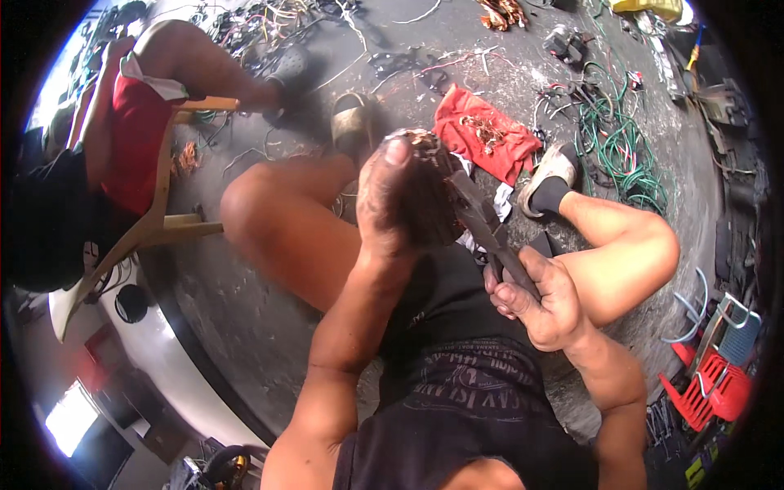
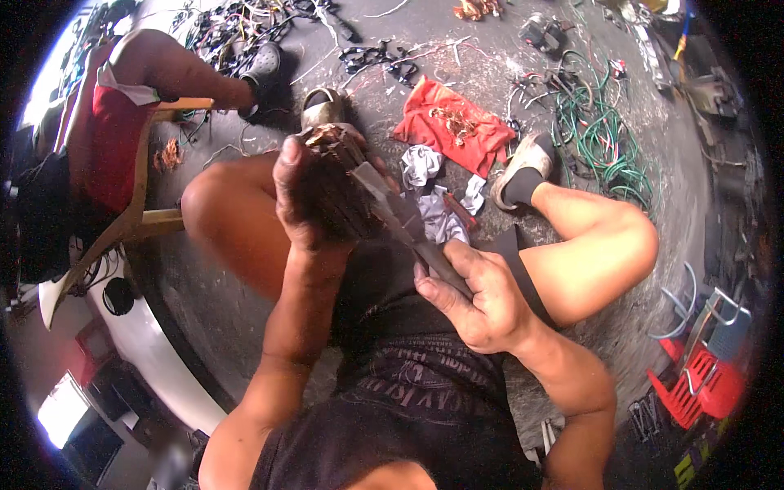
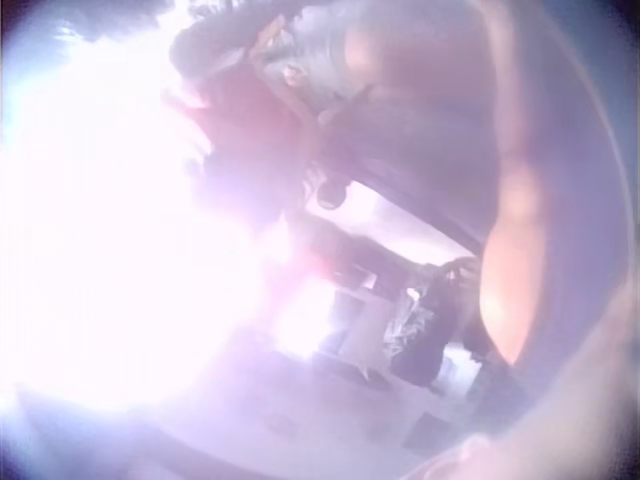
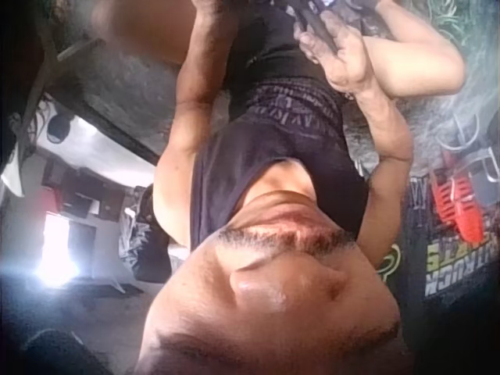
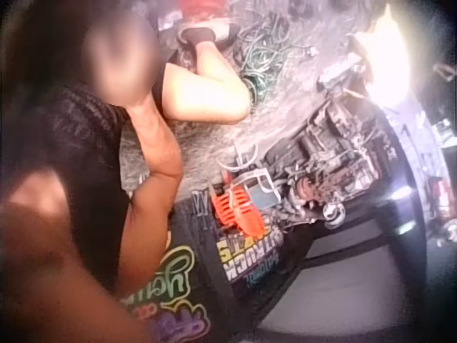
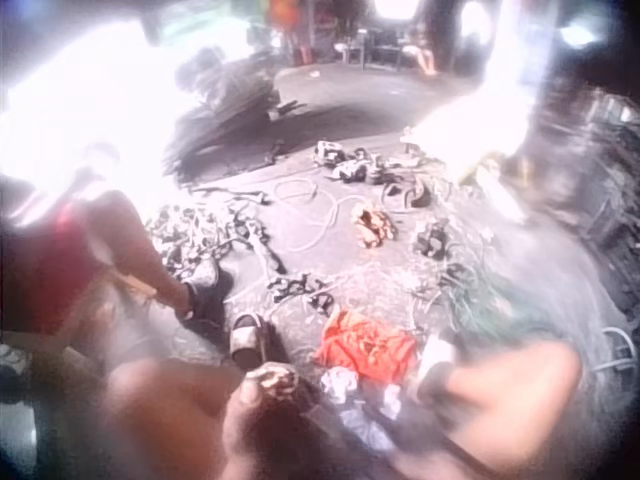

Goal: The person is using pliers to pull apart and disassemble copper wire and metal components from an automotive motor part while sitting on the floor of a garage.

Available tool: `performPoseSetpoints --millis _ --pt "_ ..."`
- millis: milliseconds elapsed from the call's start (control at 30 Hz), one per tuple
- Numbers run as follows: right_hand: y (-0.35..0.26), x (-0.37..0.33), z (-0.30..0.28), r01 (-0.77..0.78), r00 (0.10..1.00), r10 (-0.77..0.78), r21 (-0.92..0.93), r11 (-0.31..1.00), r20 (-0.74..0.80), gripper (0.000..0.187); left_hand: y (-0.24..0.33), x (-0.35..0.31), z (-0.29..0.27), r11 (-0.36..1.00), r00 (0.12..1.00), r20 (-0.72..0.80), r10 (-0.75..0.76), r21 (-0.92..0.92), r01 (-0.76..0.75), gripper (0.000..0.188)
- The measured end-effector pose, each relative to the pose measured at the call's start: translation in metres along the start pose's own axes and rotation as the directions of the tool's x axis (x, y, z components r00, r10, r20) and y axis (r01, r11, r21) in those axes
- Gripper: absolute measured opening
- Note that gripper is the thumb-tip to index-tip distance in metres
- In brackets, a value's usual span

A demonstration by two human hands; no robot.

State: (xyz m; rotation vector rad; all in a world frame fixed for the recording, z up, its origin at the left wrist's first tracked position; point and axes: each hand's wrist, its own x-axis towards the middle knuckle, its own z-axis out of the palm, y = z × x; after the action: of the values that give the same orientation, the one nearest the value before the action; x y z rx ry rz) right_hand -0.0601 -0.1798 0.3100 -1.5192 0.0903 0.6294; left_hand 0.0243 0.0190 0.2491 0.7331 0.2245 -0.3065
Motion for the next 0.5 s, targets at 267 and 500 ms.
performPoseSetpoints --millis 267,500 --pt "0.028 0.025 -0.005 0.320 0.945 -0.326 -0.188 0.929 -0.002 0.012 -0.023 0.014 -0.009 0.989 0.995 0.063 0.081 -0.127 -0.073 0.060" --pt "0.021 0.026 -0.016 0.078 0.992 -0.083 -0.062 0.995 -0.091 0.022 -0.028 0.002 0.001 0.967 0.990 -0.129 0.060 -0.237 -0.090 0.045"
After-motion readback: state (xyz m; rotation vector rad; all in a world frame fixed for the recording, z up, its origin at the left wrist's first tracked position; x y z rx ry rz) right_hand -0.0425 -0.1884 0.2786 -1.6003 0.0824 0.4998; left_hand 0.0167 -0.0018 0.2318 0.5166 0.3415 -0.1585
